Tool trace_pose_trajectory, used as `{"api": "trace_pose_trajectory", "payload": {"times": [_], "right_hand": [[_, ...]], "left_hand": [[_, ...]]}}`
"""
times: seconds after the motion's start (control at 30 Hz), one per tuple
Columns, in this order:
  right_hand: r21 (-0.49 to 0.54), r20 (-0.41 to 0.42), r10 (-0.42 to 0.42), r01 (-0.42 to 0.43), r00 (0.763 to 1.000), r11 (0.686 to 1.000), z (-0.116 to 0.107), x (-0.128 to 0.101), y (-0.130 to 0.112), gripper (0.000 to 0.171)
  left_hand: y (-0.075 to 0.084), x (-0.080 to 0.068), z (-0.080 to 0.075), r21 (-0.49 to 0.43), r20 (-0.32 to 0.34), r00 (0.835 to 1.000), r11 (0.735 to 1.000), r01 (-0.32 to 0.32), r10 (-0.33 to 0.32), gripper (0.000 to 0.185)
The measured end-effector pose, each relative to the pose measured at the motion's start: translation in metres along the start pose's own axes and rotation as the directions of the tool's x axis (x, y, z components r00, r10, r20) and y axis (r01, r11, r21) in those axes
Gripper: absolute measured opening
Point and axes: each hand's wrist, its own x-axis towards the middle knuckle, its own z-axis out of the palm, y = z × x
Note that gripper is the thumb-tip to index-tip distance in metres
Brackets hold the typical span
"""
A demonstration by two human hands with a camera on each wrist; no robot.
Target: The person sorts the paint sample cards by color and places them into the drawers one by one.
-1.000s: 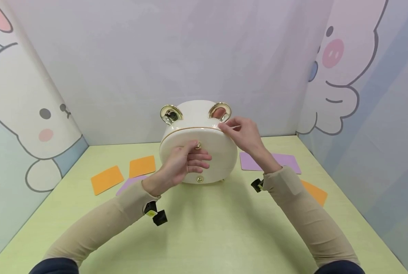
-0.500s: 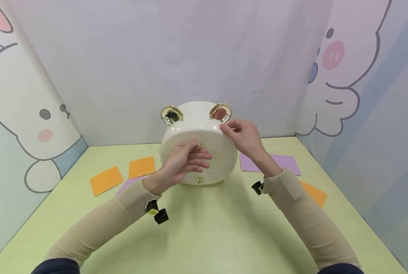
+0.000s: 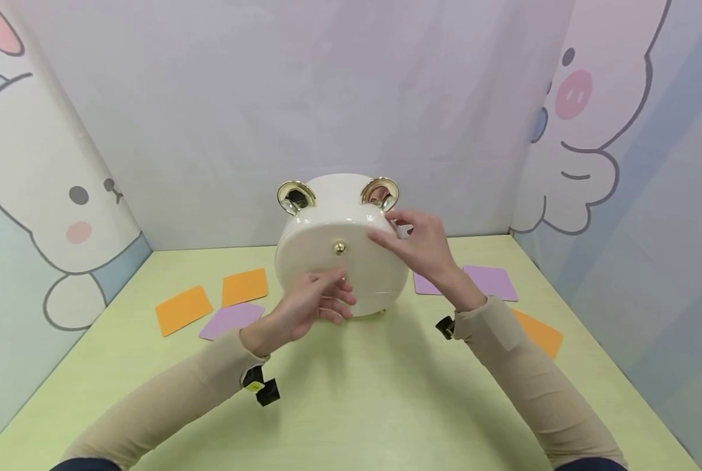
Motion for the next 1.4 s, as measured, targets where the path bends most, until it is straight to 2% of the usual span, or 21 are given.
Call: {"api": "trace_pose_trajectory", "payload": {"times": [0.13, 0.23, 0.43, 0.63, 0.9, 1.1, 1.4], "right_hand": [[-0.009, -0.018, -0.024, 0.024, 1.0, 1.0, 0.001, -0.001, 0.002, 0.038], [-0.01, -0.034, -0.046, 0.045, 0.998, 0.999, 0.002, -0.002, 0.003, 0.038], [-0.025, -0.067, -0.091, 0.089, 0.994, 0.996, 0.005, -0.004, 0.002, 0.038], [-0.037, -0.07, -0.107, 0.104, 0.992, 0.994, 0.005, -0.005, 0.002, 0.038], [-0.025, -0.085, -0.135, 0.133, 0.987, 0.991, 0.006, -0.005, 0.003, 0.038], [-0.04, -0.095, -0.145, 0.142, 0.985, 0.989, 0.007, -0.006, 0.003, 0.038], [-0.038, -0.076, -0.124, 0.121, 0.989, 0.992, 0.006, -0.006, 0.001, 0.038]], "left_hand": [[-0.02, 0.0, -0.004, 0.012, -0.004, 0.999, 0.999, 0.038, -0.038, 0.046], [-0.028, 0.003, -0.004, -0.006, -0.015, 0.999, 0.999, 0.047, -0.047, 0.05], [-0.027, 0.011, -0.001, -0.097, -0.041, 0.999, 0.995, 0.021, -0.025, 0.041], [-0.024, 0.017, 0.003, -0.202, -0.073, 0.997, 0.979, 0.007, -0.022, 0.034], [-0.025, 0.019, 0.006, -0.279, -0.112, 0.993, 0.96, -0.005, -0.027, 0.029], [-0.026, 0.015, 0.006, -0.291, -0.111, 0.993, 0.957, -0.005, -0.028, 0.029], [-0.027, 0.005, 0.004, -0.251, -0.08, 0.996, 0.968, 0.01, -0.031, 0.035]]}}
